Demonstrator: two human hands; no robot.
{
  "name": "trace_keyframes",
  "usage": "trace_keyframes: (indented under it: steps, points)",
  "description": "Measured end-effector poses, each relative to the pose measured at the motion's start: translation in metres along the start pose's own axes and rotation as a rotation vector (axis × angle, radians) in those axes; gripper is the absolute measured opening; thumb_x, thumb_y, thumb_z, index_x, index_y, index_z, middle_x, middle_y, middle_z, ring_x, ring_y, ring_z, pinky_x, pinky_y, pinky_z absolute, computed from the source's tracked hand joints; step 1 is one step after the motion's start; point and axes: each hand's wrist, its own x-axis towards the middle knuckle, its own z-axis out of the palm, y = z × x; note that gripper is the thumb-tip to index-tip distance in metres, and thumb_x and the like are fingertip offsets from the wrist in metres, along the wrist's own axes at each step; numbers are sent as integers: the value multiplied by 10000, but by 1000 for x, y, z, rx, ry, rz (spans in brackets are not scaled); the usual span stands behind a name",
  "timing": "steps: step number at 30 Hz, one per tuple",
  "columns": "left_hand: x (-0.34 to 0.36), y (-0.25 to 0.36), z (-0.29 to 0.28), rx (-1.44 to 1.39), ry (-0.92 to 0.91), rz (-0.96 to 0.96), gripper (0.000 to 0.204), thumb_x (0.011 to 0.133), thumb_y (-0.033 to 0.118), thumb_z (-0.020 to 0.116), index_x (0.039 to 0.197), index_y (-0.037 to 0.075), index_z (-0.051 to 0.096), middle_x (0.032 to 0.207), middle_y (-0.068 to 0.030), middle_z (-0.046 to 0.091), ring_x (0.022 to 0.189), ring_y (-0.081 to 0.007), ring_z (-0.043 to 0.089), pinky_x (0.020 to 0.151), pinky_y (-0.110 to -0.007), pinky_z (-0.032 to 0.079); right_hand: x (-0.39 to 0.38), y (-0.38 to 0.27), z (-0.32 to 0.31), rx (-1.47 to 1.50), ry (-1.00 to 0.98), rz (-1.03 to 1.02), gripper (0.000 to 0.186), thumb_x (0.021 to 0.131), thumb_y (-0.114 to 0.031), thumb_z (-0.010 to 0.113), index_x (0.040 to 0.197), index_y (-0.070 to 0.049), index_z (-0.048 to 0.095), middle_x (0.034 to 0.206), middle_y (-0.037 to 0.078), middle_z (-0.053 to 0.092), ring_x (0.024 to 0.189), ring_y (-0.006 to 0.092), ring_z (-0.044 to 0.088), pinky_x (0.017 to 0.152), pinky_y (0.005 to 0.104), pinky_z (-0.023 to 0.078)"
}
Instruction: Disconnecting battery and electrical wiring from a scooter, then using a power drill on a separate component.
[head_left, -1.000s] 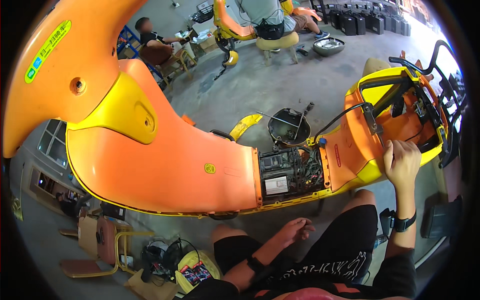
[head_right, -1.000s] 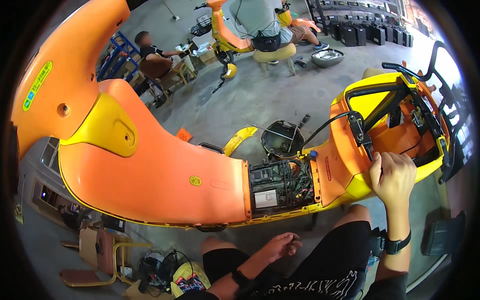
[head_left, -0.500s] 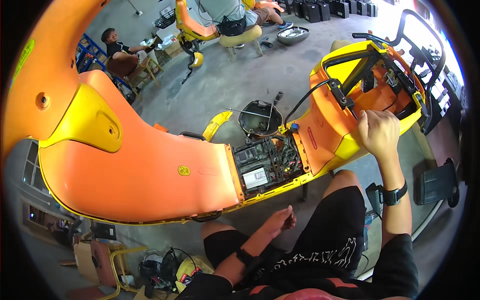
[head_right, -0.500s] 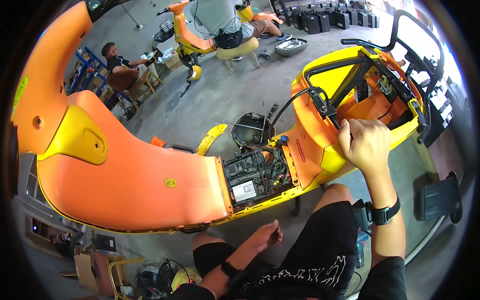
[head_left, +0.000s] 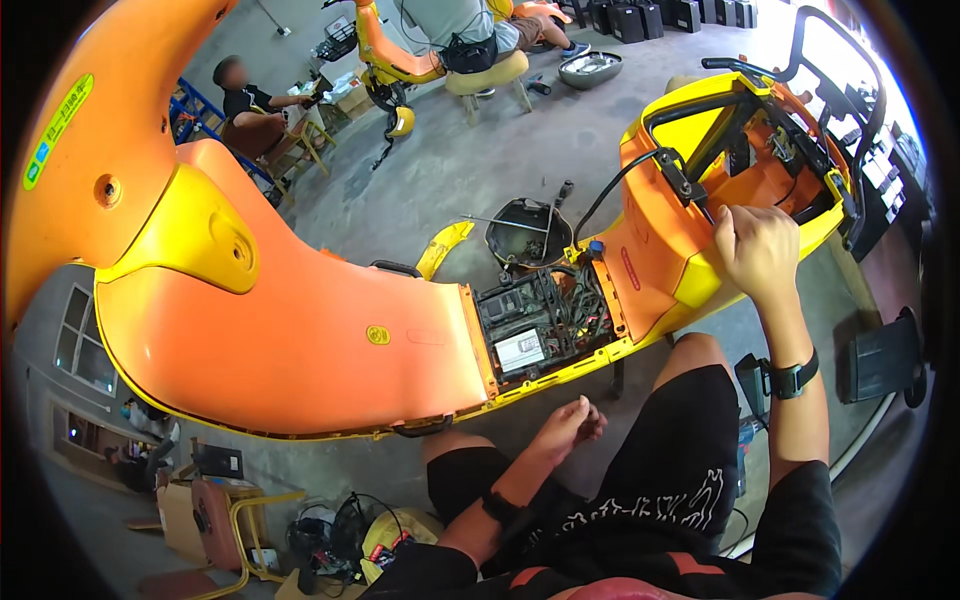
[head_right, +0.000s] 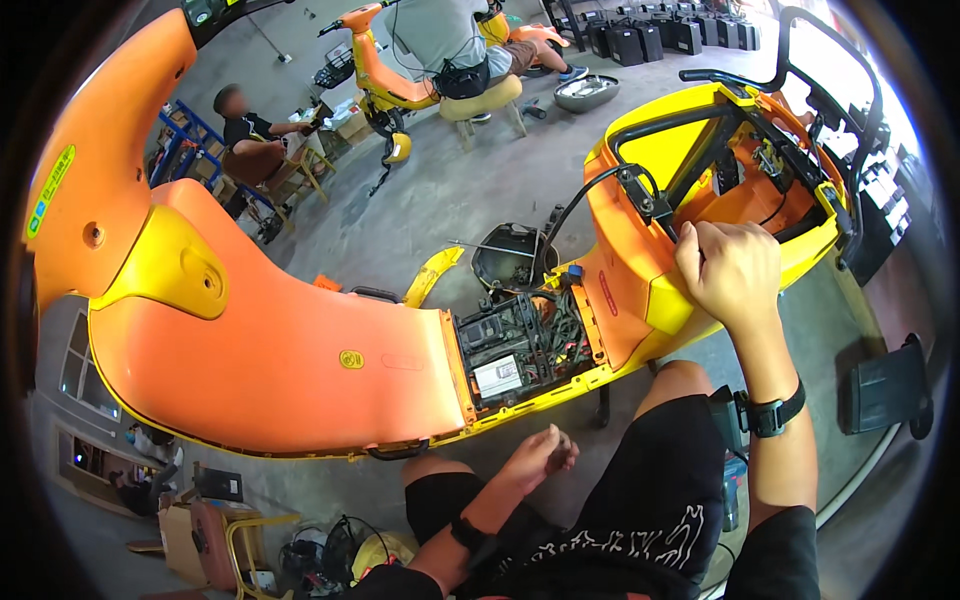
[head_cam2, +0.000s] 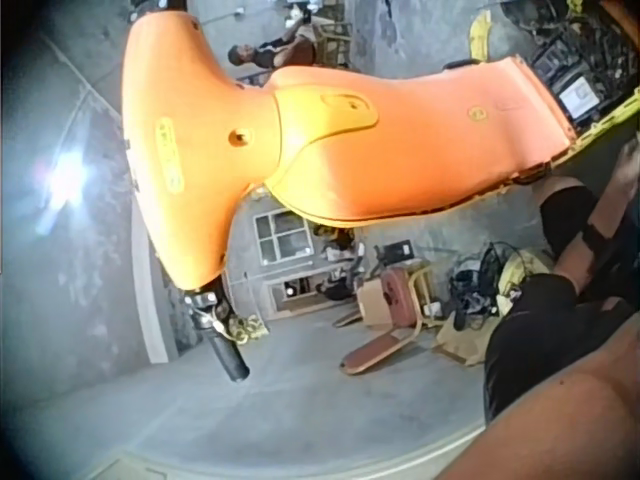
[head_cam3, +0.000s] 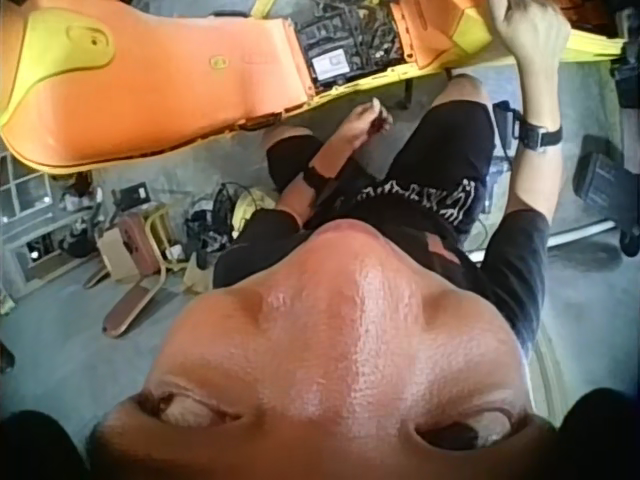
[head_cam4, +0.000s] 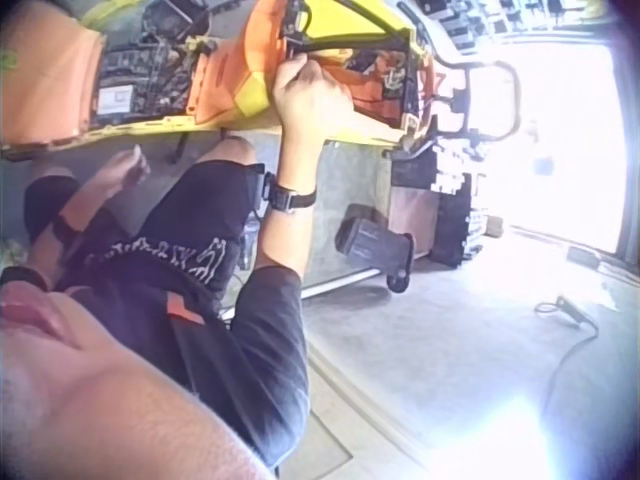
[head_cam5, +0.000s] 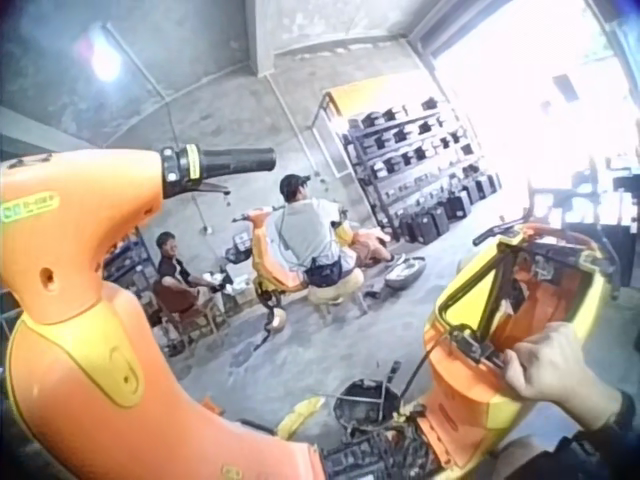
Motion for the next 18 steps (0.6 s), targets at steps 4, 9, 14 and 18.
trace_keyframes:
  steps: [4,9,14,18]
  points:
    - [2,2,-6,-46,-15,42,310,1046,371,424,1023,93,561,1005,-62,624,873,-160,598,790,-311,504,0,0,2,1,-8,8,355,869,-227,591,555,-69,548,510,129,521,475,325,523,507,425,421]
    - [2,0,-5,-168,-54,122,237,1034,293,480,1117,82,550,1034,-56,607,911,-169,597,824,-325,500,-1,-1,0,-1,-23,47,357,876,-236,587,565,-63,568,513,135,533,481,327,534,525,431,428]
    - [2,-4,-10,-238,-72,92,240,1020,273,512,1143,73,561,1034,-51,619,922,-168,620,837,-327,526,0,-3,1,-2,-11,25,359,877,-239,589,563,-66,567,510,134,529,476,322,531,517,423,425]
    - [4,-4,-12,-230,-30,27,263,1008,244,539,1187,52,555,1033,-65,639,917,-176,642,841,-330,550,0,-1,0,8,-9,12,358,872,-236,591,558,-67,572,509,127,534,464,313,526,508,417,423]
